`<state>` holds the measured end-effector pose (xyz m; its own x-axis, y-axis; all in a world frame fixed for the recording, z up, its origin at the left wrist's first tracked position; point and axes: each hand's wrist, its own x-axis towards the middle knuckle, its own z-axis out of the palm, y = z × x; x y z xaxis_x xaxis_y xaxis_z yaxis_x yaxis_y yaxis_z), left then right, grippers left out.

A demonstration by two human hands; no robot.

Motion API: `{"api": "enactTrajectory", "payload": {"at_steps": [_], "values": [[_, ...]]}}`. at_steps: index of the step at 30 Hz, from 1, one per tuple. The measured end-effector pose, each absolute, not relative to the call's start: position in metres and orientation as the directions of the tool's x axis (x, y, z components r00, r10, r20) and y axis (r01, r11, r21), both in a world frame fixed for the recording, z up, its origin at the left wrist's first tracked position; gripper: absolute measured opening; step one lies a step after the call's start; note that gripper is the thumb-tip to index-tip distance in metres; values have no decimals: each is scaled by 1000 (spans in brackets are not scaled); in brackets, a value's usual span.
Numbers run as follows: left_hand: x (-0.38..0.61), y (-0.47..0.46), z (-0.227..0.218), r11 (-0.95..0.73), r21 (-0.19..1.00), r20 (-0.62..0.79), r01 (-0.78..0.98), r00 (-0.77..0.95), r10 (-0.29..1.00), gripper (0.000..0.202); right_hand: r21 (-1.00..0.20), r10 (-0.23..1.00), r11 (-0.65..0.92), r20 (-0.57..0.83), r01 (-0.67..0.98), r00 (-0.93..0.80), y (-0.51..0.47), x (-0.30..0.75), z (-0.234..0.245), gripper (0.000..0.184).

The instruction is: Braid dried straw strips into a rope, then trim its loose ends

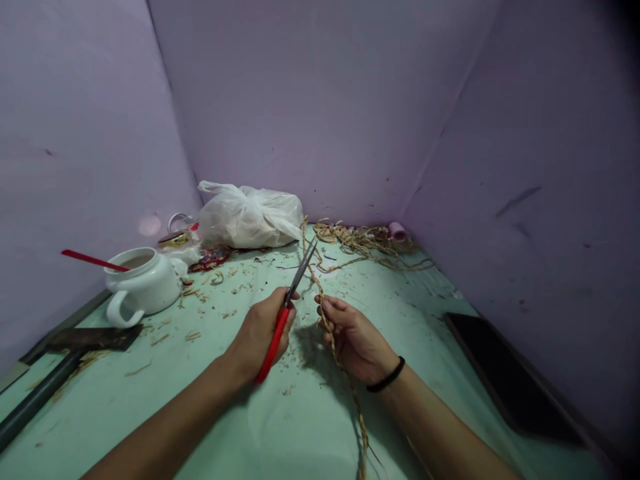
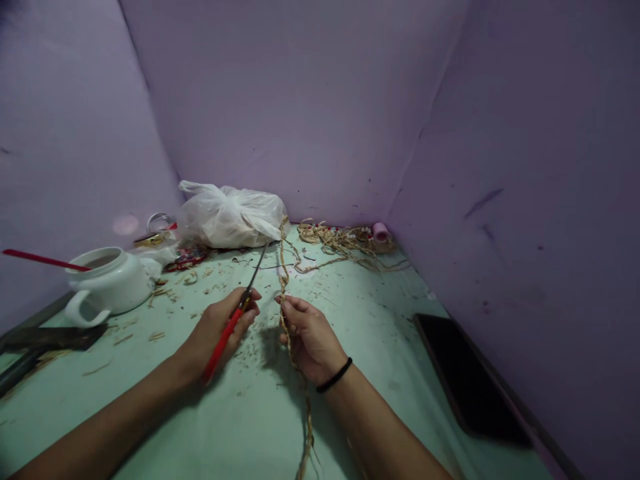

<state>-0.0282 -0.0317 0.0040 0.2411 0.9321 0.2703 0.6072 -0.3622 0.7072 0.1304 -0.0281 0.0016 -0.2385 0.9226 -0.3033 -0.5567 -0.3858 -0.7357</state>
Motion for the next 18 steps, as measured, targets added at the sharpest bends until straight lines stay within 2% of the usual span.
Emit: {"api": "enactTrajectory", "payload": {"at_steps": [5, 9, 12, 18], "values": [[-34, -25, -1, -527, 323, 349, 786, 419, 838, 36, -776, 941, -339, -288, -531, -180, -28, 129, 4, 16], [-35, -19, -7, -532, 93, 350, 842, 472, 809, 39, -780, 944, -329, -283, -533, -168, -28, 128, 6, 22], [-36, -17, -8, -510, 21, 353, 860, 470, 809, 38, -778, 945, -325, -286, -537, -157, -28, 128, 7, 22], [-38, -16, -5, -500, -18, 343, 866, 475, 811, 35, -790, 939, -345, -294, -507, -181, -29, 129, 10, 26]]}}
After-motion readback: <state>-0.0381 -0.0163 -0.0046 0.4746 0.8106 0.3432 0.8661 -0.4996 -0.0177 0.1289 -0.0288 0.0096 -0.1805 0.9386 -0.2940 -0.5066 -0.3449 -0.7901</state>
